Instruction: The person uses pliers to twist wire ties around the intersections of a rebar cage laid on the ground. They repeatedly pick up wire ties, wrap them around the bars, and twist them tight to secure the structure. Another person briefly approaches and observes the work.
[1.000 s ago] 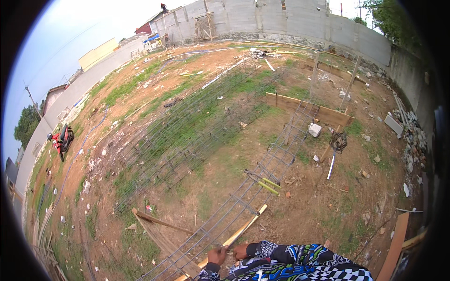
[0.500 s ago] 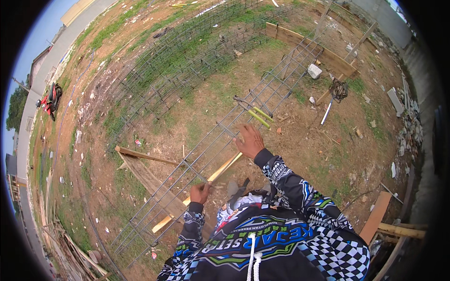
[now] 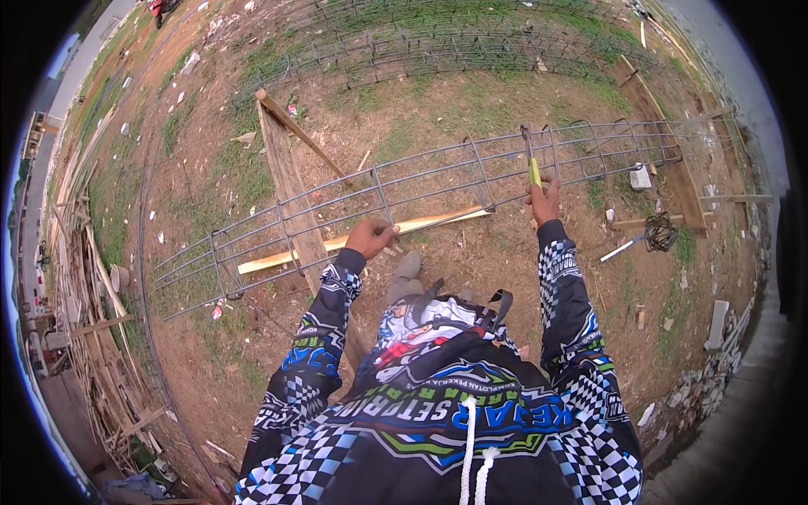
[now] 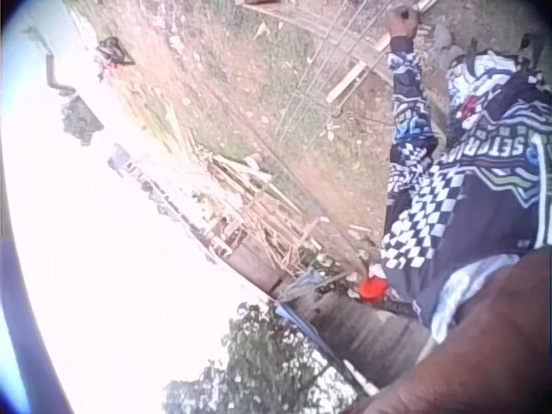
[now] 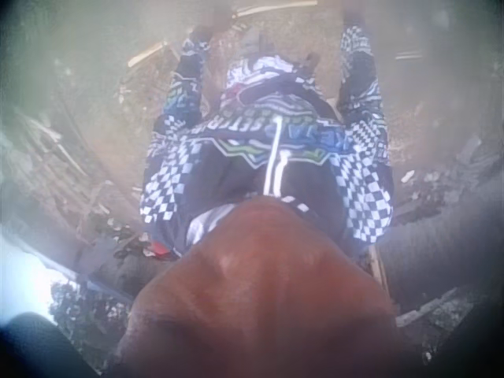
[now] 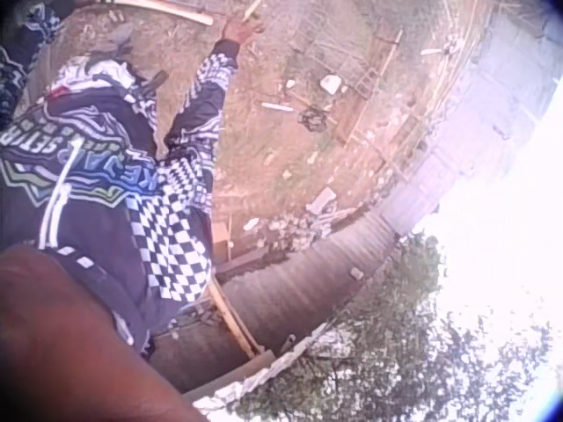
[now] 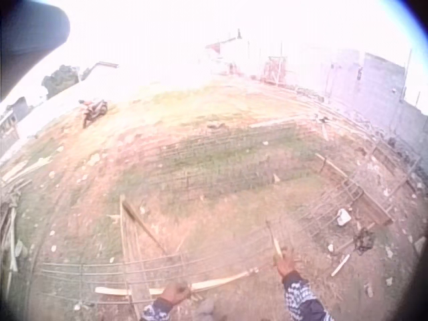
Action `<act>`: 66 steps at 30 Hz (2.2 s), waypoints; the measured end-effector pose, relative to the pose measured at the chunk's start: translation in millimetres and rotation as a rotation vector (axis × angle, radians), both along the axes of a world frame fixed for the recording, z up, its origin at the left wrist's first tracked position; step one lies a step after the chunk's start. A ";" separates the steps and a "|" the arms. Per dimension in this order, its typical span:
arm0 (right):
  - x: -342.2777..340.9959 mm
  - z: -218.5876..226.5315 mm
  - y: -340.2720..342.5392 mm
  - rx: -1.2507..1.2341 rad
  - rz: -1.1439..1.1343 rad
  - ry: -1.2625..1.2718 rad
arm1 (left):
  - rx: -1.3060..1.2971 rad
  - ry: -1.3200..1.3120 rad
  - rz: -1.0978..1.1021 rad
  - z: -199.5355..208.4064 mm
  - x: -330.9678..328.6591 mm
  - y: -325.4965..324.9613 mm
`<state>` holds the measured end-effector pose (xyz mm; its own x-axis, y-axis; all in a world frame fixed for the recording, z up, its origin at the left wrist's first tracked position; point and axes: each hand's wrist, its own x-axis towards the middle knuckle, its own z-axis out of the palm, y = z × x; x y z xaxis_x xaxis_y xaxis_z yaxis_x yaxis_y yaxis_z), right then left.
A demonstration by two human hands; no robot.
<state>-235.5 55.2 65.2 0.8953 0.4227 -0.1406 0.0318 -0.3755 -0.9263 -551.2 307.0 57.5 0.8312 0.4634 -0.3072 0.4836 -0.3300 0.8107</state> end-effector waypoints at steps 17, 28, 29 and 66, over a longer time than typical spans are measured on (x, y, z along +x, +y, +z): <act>-136.1 61.6 18.0 -0.595 1.087 -0.338 | -0.045 0.000 0.036 4.9 -6.0 6.1; -170.6 88.0 39.0 -0.880 1.146 -0.430 | -0.094 -0.059 0.035 -2.6 -2.7 0.3; -172.4 86.2 37.3 -0.882 1.130 -0.451 | -0.097 -0.052 0.035 -2.4 -2.3 0.3; -181.5 2.5 -4.3 -0.457 0.917 -0.117 | -0.127 -0.160 -0.032 -80.2 -11.4 2.3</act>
